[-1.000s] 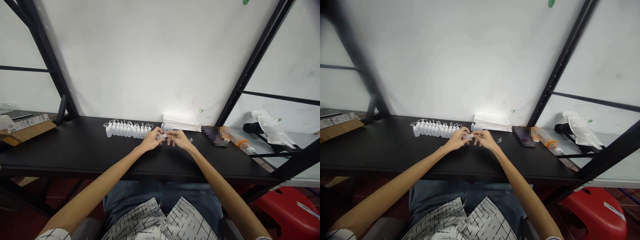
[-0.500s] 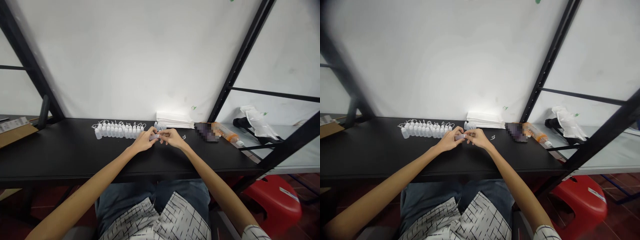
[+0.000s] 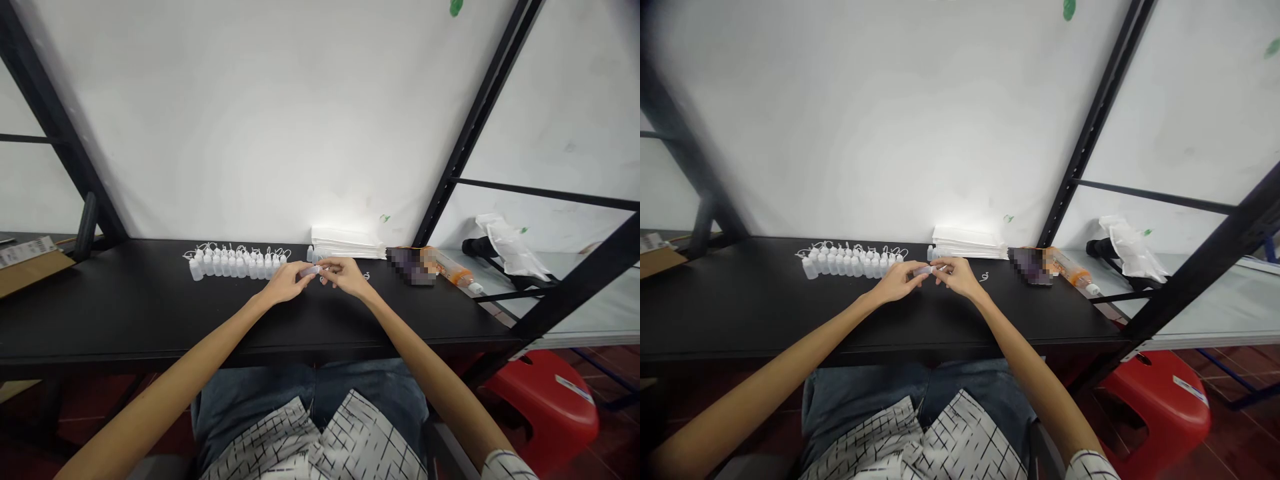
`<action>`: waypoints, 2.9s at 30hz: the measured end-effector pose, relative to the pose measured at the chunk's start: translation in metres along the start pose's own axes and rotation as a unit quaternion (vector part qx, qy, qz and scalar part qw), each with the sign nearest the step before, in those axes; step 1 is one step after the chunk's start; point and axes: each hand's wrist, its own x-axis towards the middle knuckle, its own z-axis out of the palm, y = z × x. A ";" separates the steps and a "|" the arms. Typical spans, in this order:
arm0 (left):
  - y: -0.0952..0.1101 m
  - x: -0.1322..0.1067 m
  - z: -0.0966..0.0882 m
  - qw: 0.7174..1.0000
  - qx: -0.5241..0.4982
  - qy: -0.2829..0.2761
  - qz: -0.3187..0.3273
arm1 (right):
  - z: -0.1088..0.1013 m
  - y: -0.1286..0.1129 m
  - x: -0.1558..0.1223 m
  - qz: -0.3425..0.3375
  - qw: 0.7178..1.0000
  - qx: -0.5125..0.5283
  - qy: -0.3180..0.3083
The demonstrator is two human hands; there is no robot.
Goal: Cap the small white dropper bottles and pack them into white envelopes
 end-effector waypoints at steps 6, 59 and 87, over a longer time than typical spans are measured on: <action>-0.008 0.000 -0.003 0.999 0.002 -0.010 0.049 | 0.001 0.001 -0.001 -0.001 1.000 -0.005 -0.026; -0.010 0.002 0.002 0.984 0.070 0.114 0.116 | 0.003 -0.003 0.002 -0.010 0.997 0.076 -0.001; 0.001 0.010 0.000 0.979 -0.189 -0.004 -0.070 | 0.009 0.007 0.004 -0.054 0.996 0.052 0.044</action>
